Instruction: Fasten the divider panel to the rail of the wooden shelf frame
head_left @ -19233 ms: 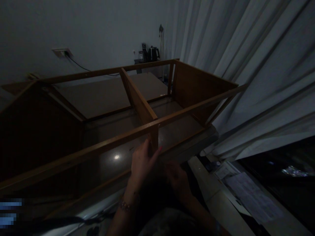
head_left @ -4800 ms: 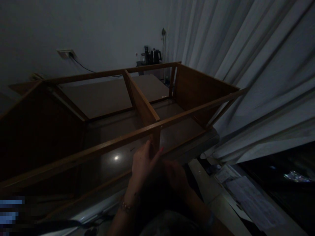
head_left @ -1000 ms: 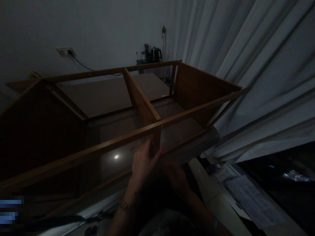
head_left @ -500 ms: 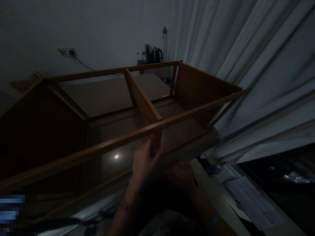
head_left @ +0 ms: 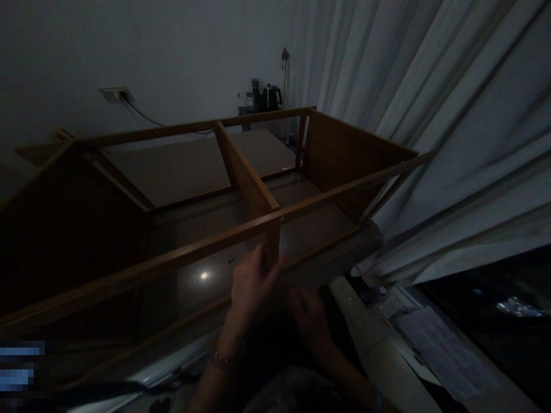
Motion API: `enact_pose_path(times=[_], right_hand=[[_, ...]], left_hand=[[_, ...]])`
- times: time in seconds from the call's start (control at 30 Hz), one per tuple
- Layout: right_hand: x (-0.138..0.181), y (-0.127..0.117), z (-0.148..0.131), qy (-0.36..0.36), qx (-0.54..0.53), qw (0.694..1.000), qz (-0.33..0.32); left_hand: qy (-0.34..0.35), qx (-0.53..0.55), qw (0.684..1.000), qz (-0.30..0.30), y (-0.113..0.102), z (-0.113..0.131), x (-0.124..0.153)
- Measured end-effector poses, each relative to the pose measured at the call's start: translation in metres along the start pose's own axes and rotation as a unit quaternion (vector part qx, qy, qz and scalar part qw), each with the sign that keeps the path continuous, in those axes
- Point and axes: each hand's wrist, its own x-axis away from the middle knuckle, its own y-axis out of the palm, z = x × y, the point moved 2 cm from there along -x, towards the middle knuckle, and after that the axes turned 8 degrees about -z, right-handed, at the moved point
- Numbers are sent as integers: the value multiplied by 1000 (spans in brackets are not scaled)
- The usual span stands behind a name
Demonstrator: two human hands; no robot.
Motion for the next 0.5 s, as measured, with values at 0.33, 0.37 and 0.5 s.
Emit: enact_pose_path(times=[0.33, 0.37, 0.5], right_hand=[[-1, -3, 0, -127, 5, 991, 48], [-2, -4, -1, -150, 14, 988, 41], [-9, -11, -5, -221, 22, 975, 0]], left_hand=[[7, 3, 1000, 3, -1, 1, 0], [8, 2, 1000, 4, -1, 1, 0], [9, 9, 1000, 1, -1, 1, 0]])
